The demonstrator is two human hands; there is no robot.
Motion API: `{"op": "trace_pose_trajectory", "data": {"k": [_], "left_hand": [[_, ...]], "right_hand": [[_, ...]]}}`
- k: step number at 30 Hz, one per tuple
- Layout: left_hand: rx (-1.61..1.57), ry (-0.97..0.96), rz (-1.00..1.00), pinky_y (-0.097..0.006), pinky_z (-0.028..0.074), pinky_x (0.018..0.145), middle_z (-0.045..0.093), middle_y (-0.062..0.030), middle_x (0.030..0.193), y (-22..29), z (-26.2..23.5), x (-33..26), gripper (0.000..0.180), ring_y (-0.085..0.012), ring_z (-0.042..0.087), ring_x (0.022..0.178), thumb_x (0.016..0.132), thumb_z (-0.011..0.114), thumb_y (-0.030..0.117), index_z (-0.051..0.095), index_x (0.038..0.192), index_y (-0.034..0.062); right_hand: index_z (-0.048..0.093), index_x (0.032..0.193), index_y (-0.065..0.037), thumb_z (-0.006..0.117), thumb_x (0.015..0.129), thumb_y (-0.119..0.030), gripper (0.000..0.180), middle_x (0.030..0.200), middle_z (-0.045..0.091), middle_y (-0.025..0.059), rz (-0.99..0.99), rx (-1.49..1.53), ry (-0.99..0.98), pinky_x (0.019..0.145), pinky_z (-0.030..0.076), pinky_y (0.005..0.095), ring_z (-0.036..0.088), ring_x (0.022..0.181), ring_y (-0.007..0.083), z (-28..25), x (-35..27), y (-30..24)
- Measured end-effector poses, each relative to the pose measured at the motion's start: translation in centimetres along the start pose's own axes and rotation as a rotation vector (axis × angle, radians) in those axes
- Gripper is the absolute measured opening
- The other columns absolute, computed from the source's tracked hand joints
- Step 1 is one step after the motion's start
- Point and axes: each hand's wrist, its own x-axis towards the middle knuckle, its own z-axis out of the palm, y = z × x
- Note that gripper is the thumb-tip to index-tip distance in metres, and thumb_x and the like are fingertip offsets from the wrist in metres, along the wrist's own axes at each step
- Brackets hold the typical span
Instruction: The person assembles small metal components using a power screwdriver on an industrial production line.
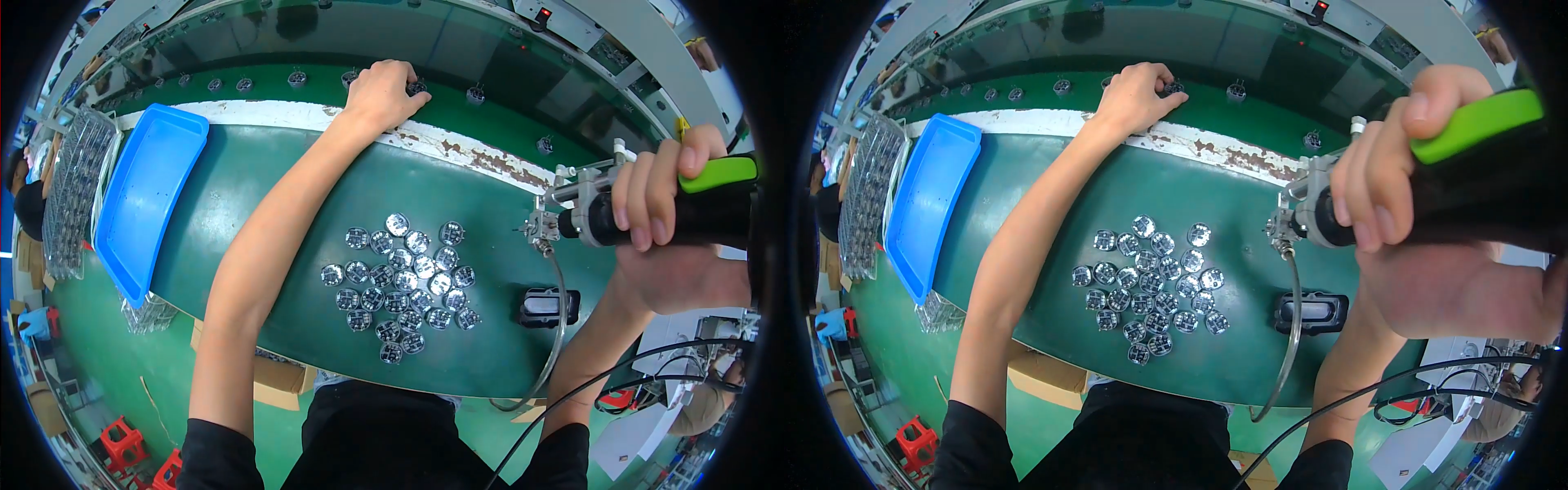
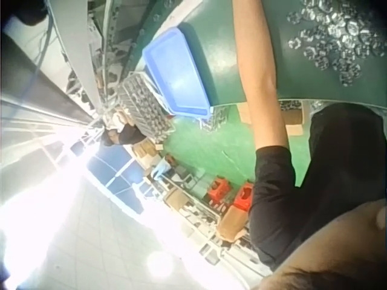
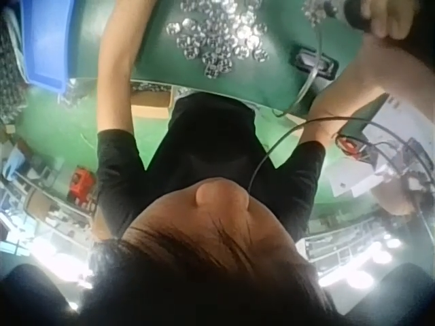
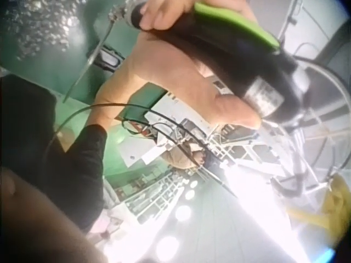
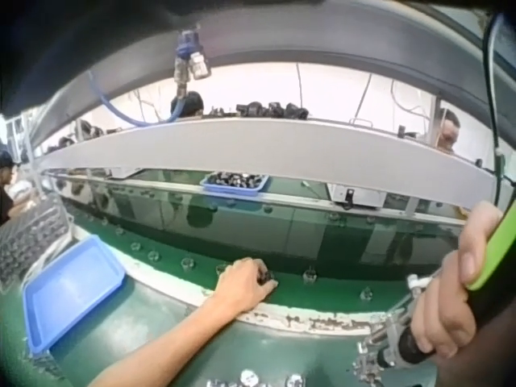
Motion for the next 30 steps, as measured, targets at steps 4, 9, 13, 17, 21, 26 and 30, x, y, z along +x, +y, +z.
{"op": "trace_pose_trajectory", "data": {"k": [4,9,13,17,21,26,30], "left_hand": [[-0.245,-0.063,0.264,-0.04,0.056,0.081,0.071,-0.013,0.095,2.5,-0.7,-1.2,0.038,-0.0294,0.069,0.086,0.081,0.083,0.034,0.075,0.103,0.0034],[-0.588,-0.439,0.562,-0.039,0.056,0.079,0.067,-0.0096,0.097,6.2,-1.3,-5.2,0.028,-0.0232,0.067,0.091,0.084,0.084,0.02,0.073,0.104,0.0051],[-0.619,-0.667,0.679,-0.04,0.048,0.095,0.067,-0.0059,0.098,6.9,-1.3,-6.9,0.031,-0.0257,0.063,0.101,0.081,0.086,0.022,0.073,0.105,0.0072],[-0.576,-0.728,0.653,-0.039,0.039,0.099,0.067,-0.0008,0.104,7.7,-1.5,-8.2,0.03,-0.0223,0.057,0.107,0.078,0.088,0.025,0.071,0.096,0.0087],[-0.551,-0.662,0.658,-0.04,0.04,0.097,0.066,0.0034,0.097,7.1,-0.9,-8.5,0.031,-0.0207,0.059,0.104,0.077,0.088,0.03,0.073,0.099,0.0146],[-0.546,-0.65,0.672,-0.042,0.041,0.096,0.067,0.0029,0.098,7.3,-0.5,-8.4,0.034,-0.0223,0.058,0.105,0.076,0.088,0.033,0.067,0.09,0.0109],[-0.571,-0.625,0.669,-0.042,0.041,0.095,0.067,0.0026,0.098,7.1,-0.3,-8.6,0.034,-0.0226,0.058,0.105,0.076,0.088,0.033,0.068,0.092,0.0108]], "right_hand": [[0.057,0.089,-0.009,0.052,0.103,-0.045,0.039,0.06,0.048,-0.0067,0.01,-0.026,0.018,0.051,0.039,0.0164,0.047,0.048,0.003,0.7,-0.1,-0.1],[0.056,0.091,-0.009,0.053,0.102,-0.047,0.04,0.061,0.048,-0.0065,0.038,-0.05,0.041,0.051,0.039,0.0168,0.047,0.048,0.0034,-0.6,-1.2,-1.0],[0.056,0.092,-0.009,0.054,0.1,-0.049,0.041,0.061,0.048,-0.0063,0.059,-0.045,0.043,0.052,0.039,0.0172,0.047,0.048,0.0037,-0.3,-1.5,-1.0],[0.055,0.093,-0.009,0.055,0.099,-0.051,0.043,0.062,0.049,-0.0061,0.089,-0.046,0.048,0.052,0.04,0.0176,0.048,0.049,0.004,0.6,-1.3,0.0],[0.055,0.094,-0.009,0.056,0.098,-0.053,0.044,0.062,0.049,-0.006,0.118,-0.032,0.051,0.052,0.04,0.0179,0.048,0.049,0.0043,2.0,-0.4,2.2],[0.054,0.095,-0.009,0.057,0.097,-0.055,0.046,0.063,0.049,-0.0058,0.154,-0.031,0.059,0.053,0.041,0.0184,0.048,0.049,0.0046,2.3,-0.4,2.9],[0.054,0.097,-0.009,0.058,0.095,-0.057,0.048,0.063,0.05,-0.0056,0.173,-0.022,0.06,0.053,0.041,0.0187,0.049,0.05,0.0049,2.3,-0.7,3.0]]}}
